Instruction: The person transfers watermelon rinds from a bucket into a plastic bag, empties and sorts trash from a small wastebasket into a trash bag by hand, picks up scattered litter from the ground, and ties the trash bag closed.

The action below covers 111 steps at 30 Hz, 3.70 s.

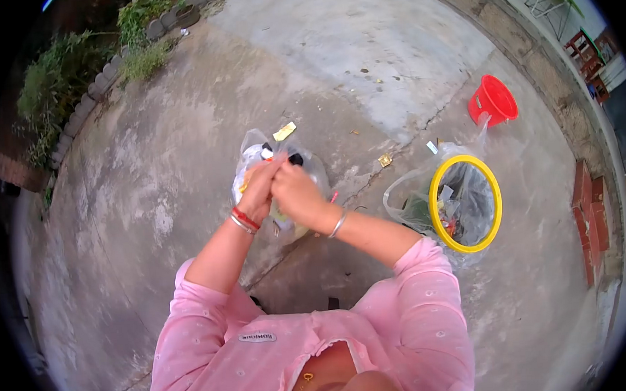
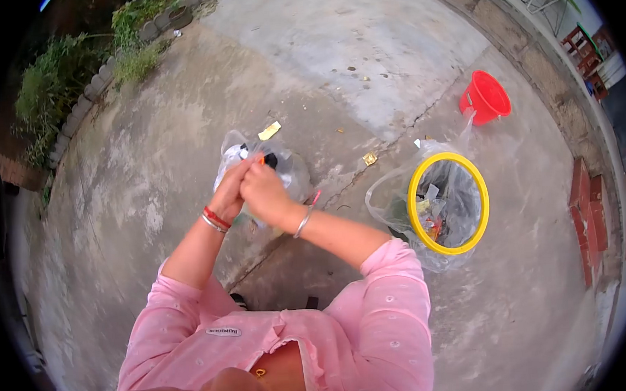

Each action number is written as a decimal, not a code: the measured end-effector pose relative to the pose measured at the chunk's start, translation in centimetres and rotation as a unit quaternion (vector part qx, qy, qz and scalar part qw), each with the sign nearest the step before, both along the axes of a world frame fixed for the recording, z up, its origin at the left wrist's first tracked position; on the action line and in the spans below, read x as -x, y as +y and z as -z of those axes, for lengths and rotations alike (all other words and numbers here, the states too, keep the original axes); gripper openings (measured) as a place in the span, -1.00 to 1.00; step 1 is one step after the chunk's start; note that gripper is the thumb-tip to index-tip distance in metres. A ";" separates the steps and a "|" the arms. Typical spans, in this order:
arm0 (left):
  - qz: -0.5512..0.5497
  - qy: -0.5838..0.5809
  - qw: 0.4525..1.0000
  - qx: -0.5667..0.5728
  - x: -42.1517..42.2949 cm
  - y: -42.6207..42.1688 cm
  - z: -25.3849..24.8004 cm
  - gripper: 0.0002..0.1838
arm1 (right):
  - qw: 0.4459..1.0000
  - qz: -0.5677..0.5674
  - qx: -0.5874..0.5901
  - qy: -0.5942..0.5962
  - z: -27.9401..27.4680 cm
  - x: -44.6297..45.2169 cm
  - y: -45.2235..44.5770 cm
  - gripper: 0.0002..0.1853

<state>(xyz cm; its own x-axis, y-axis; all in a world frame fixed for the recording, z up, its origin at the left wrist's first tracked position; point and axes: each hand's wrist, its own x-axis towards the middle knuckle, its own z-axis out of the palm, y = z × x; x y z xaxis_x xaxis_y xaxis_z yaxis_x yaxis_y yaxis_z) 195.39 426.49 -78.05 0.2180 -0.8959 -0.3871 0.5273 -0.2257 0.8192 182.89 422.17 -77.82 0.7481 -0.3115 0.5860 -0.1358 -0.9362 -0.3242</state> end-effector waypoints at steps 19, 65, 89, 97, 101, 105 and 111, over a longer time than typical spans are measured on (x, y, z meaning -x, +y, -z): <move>-0.160 0.054 0.985 0.036 -14.2 7.0 -10.9 -0.84 | 0.895 0.200 -0.255 0.306 16.0 17.1 -9.0 -0.81; -0.172 -0.099 0.930 -0.310 -28.9 8.6 1.2 -0.91 | 0.837 0.332 -0.377 0.219 17.6 8.0 -29.4 -0.83; -0.209 -0.017 0.963 -0.170 -24.4 9.9 1.8 -0.87 | 0.538 0.608 -0.366 0.455 13.4 41.7 -8.8 -0.47; -0.189 0.048 0.968 -0.156 -24.6 10.1 1.9 -0.87 | 0.600 0.514 -0.308 0.530 16.9 38.3 -9.1 -0.55; -0.209 0.021 0.964 -0.162 -24.1 9.8 2.5 -0.87 | 0.550 0.568 -0.490 0.367 19.6 38.4 -8.8 -0.61; -0.215 0.055 0.961 -0.164 -23.4 9.9 2.0 -0.87 | 0.460 0.498 -0.597 0.430 18.6 37.9 -11.0 -0.54; -0.227 -0.016 0.961 -0.159 -23.3 10.8 2.4 -0.83 | 0.524 0.535 -0.524 0.407 22.0 38.4 -10.4 -0.61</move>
<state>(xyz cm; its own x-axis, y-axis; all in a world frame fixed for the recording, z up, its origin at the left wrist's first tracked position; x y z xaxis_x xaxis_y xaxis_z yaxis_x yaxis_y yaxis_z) 218.64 437.31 -80.42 0.5745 -0.5441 -0.6115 0.6058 -0.2197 0.7647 144.50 411.80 -99.79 -0.3128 -0.6394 -0.7024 -0.8930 0.4499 -0.0119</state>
